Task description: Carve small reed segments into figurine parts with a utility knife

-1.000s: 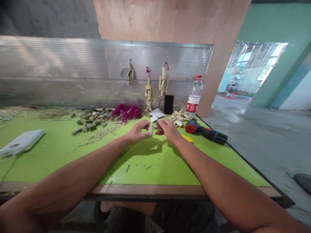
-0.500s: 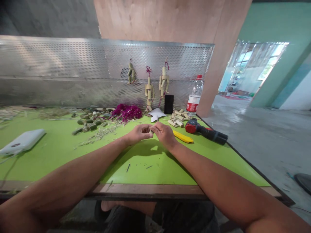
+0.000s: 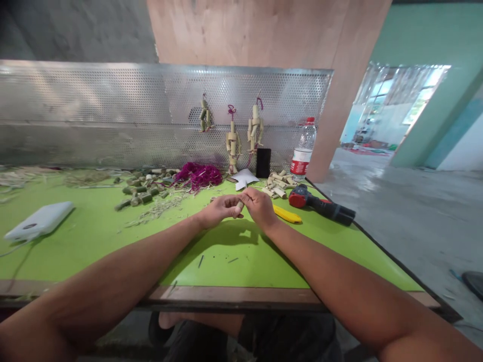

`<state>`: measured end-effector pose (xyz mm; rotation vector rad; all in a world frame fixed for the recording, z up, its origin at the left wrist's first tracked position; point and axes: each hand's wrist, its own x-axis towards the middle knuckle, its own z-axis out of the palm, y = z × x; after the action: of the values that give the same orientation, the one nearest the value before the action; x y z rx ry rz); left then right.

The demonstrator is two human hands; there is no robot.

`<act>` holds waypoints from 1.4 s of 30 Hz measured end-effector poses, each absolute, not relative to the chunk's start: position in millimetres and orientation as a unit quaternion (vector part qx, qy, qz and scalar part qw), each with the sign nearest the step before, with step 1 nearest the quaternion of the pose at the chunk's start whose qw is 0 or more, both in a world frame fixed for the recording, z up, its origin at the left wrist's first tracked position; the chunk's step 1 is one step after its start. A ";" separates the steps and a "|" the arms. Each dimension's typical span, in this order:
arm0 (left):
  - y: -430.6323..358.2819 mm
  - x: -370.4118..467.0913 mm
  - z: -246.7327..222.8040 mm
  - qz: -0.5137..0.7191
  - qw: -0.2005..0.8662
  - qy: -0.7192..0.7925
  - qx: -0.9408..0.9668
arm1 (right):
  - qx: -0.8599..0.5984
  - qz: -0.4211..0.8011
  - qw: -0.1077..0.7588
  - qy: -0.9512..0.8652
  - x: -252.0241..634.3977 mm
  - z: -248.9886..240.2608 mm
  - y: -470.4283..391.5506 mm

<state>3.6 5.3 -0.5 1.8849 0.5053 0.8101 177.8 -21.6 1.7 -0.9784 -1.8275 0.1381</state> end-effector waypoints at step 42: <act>3.4 9.5 -6.3 0.319 0.511 0.250 0.758 | -0.426 0.084 0.474 -0.766 179.3 -1.2 -19.9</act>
<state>9.5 3.4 -6.3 1.8244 0.6014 0.7666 179.3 -19.9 -1.2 -1.0430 -1.8741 0.2057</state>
